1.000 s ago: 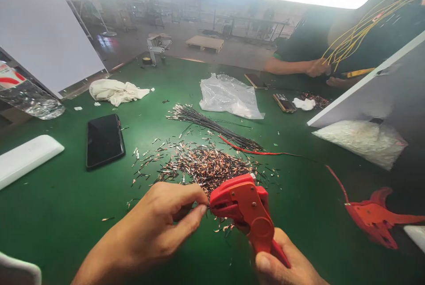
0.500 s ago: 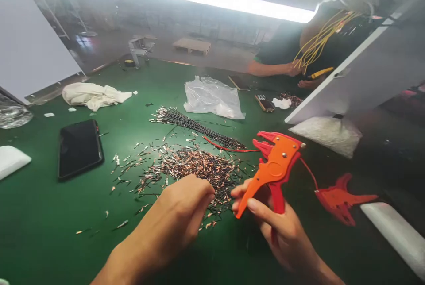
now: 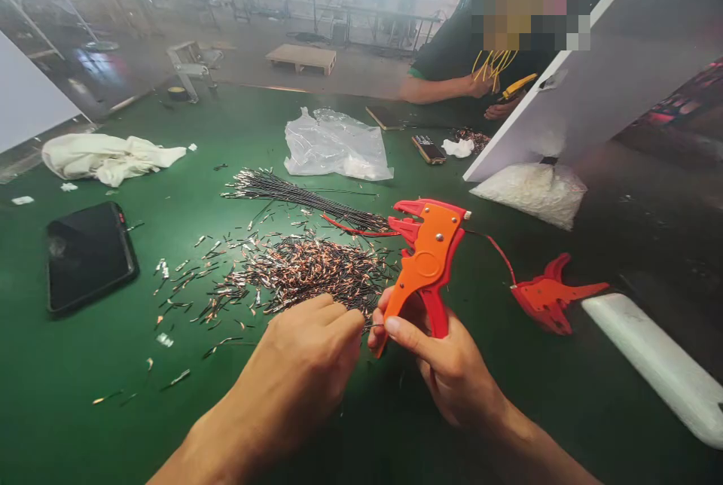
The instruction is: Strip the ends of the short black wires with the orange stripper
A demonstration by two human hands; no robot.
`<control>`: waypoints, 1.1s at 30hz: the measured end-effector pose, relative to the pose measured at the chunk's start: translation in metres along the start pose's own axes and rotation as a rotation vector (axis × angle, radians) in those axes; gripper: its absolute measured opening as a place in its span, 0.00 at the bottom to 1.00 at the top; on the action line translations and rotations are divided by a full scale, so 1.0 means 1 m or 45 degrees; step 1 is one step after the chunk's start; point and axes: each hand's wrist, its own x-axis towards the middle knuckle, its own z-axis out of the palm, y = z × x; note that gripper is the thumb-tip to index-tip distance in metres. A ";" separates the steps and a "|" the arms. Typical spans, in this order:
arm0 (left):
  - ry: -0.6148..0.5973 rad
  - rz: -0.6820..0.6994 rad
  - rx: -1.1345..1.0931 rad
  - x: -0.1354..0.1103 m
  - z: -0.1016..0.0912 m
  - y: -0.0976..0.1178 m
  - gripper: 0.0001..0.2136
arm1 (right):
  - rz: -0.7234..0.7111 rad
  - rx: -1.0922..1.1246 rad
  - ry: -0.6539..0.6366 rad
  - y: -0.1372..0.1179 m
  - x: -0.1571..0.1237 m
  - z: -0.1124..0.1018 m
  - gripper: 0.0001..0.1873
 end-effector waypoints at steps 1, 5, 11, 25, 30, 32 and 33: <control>-0.005 -0.008 -0.009 0.000 0.002 0.001 0.13 | 0.001 0.004 -0.003 0.000 0.000 0.000 0.13; 0.065 -0.111 -0.156 -0.004 0.004 0.001 0.10 | 0.017 0.081 -0.140 0.001 0.001 -0.003 0.13; 0.489 -0.225 -0.196 -0.011 -0.022 -0.014 0.08 | 0.119 0.140 -0.514 0.016 0.011 -0.016 0.16; 0.536 -0.247 -0.078 -0.016 -0.041 -0.019 0.07 | 0.312 0.056 -0.742 0.031 0.004 -0.019 0.19; 0.525 -0.223 -0.050 -0.013 -0.043 -0.017 0.07 | 0.266 -0.082 -0.769 0.017 0.003 -0.009 0.18; 0.484 -0.202 -0.039 -0.013 -0.043 -0.019 0.08 | 0.277 -0.108 -0.771 0.014 0.003 -0.008 0.19; 0.455 -0.189 -0.026 -0.014 -0.043 -0.021 0.08 | 0.285 -0.117 -0.771 0.013 0.003 -0.008 0.19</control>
